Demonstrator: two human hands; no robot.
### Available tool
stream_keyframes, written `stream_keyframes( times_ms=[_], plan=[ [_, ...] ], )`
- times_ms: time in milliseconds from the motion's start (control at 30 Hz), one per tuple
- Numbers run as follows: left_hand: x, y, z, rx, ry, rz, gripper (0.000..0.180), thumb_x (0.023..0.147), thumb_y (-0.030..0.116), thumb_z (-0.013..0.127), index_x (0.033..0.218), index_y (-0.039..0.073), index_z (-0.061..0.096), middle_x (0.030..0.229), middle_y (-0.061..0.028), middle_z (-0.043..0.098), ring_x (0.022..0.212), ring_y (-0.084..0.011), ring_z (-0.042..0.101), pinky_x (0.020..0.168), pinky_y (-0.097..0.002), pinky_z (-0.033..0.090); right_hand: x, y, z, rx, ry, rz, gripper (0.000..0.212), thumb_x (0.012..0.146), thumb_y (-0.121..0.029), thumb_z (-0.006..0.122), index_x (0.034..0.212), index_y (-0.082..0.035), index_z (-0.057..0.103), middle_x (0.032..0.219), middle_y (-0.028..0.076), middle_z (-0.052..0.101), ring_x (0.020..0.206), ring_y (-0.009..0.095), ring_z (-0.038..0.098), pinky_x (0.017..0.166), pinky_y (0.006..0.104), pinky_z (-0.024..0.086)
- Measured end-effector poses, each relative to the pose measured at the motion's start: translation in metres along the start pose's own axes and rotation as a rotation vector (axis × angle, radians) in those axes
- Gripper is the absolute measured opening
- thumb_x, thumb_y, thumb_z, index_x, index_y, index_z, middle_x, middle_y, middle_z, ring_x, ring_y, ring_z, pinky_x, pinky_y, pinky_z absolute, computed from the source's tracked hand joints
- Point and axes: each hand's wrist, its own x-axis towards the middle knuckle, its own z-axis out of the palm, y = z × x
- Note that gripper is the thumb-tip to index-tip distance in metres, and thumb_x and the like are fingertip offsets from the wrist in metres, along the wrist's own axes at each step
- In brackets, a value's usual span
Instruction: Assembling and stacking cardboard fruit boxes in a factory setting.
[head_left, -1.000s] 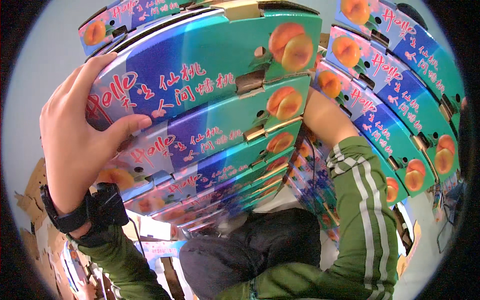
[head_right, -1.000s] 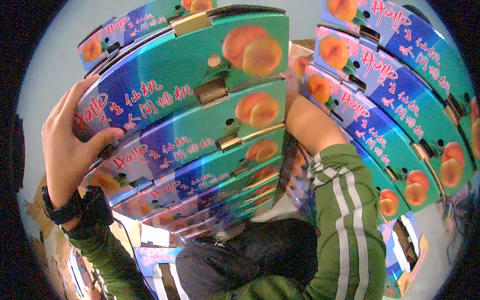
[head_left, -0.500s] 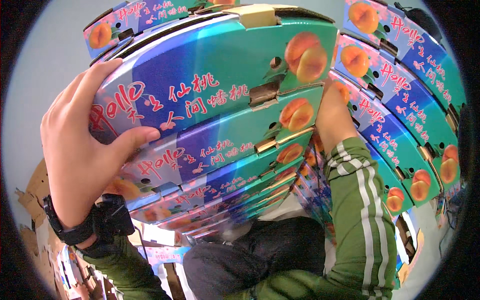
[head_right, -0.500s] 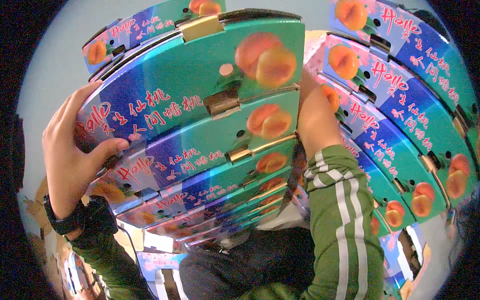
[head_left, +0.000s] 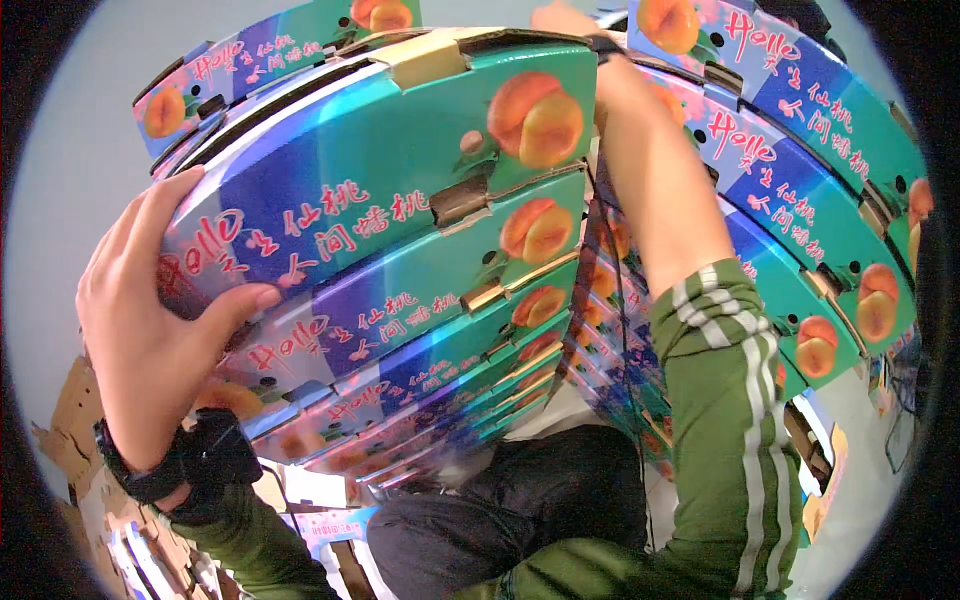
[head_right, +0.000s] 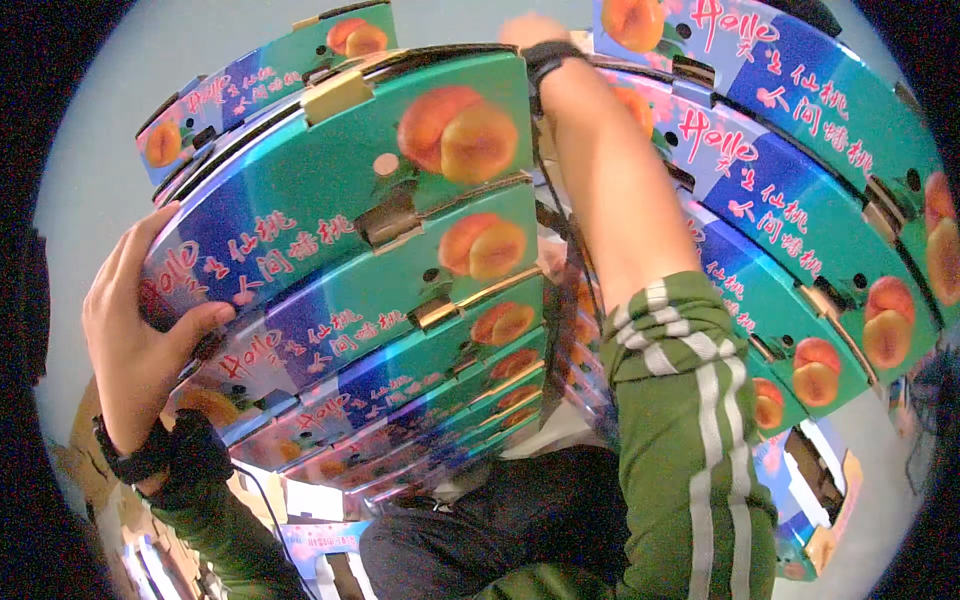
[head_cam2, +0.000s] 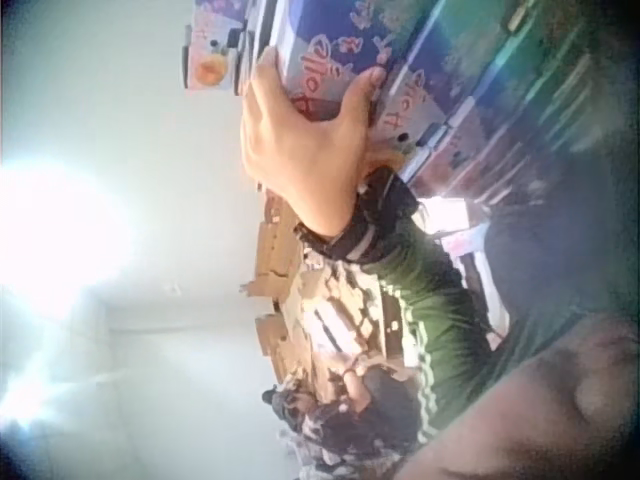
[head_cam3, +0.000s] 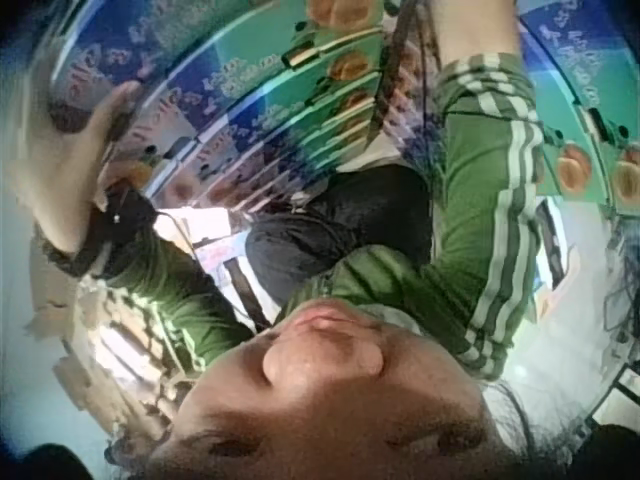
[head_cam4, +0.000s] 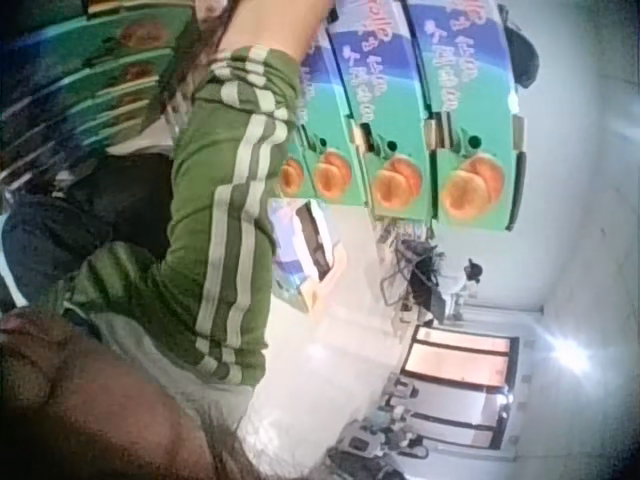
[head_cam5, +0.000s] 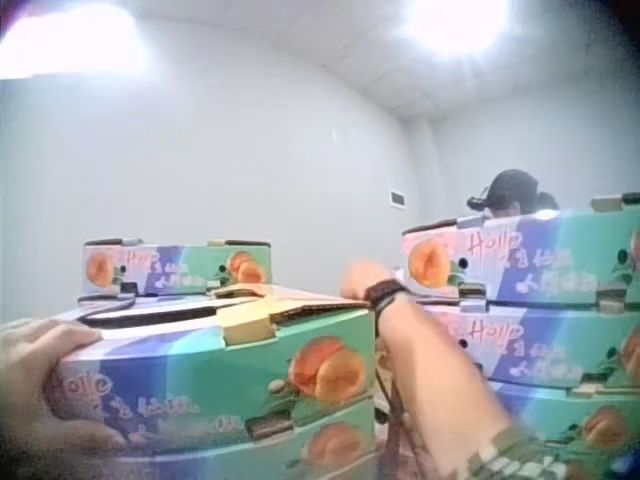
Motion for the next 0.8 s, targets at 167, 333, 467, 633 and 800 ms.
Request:
stream_keyframes(
  times_ms=[167, 333, 467, 633, 800],
  plan=[
    [0.008, 0.006, 0.011, -0.047, 0.090, 0.072, 0.078, 0.056, 0.033, 0.088, 0.126, 0.011, 0.062, 0.112, -0.0149, 0.069, 0.102, -0.0355, 0.066, 0.090, -0.0414, 0.050, -0.077, -0.023, -0.225, -0.155, -0.206, 0.195, 0.038, 0.084, -0.032, 0.063, 0.109, -0.004, 0.073, 0.109, 0.021, 0.072, 0.102, 0.035, 0.069, 0.090, 0.0454, 0.053],
    [0.008, 0.003, 0.015, -0.039, 0.105, 0.081, 0.076, 0.059, 0.036, 0.088, 0.126, 0.012, 0.062, 0.118, -0.0168, 0.068, 0.106, -0.0363, 0.065, 0.091, -0.0440, 0.050, -0.190, -0.056, -0.351, -0.057, -0.045, 0.127, 0.055, 0.083, -0.035, 0.069, 0.126, -0.001, 0.063, 0.128, 0.023, 0.062, 0.116, 0.034, 0.062, 0.098, 0.0469, 0.049],
    [-0.002, -0.005, 0.009, 0.008, 0.062, 0.028, 0.076, 0.060, 0.040, 0.087, 0.126, 0.011, 0.062, 0.118, -0.0159, 0.068, 0.105, -0.0368, 0.065, 0.091, -0.0438, 0.050, -0.308, -0.038, -0.347, -0.304, 0.515, 0.181, 0.047, 0.086, -0.037, 0.068, 0.118, -0.003, 0.067, 0.116, 0.019, 0.067, 0.106, 0.035, 0.065, 0.092, 0.0451, 0.051],
    [0.003, -0.001, 0.013, -0.003, 0.127, 0.101, 0.071, 0.062, 0.045, 0.086, 0.120, 0.010, 0.064, 0.109, -0.0108, 0.070, 0.098, -0.0342, 0.067, 0.085, -0.0431, 0.052, -0.375, 0.003, -0.349, -0.566, 0.820, 0.543, 0.040, 0.088, -0.038, 0.067, 0.110, -0.005, 0.071, 0.103, 0.015, 0.073, 0.097, 0.036, 0.069, 0.086, 0.0434, 0.054],
    [0.001, 0.001, 0.006, 0.019, 0.085, 0.056, 0.072, 0.062, 0.046, 0.086, 0.121, 0.009, 0.063, 0.113, -0.0116, 0.070, 0.103, -0.0337, 0.067, 0.088, -0.0427, 0.052, -0.412, 0.036, -0.360, -0.525, 0.806, 0.130, 0.051, 0.093, -0.032, 0.067, 0.132, -0.001, 0.059, 0.133, 0.019, 0.061, 0.123, 0.034, 0.057, 0.108, 0.0393, 0.040]
  ],
)
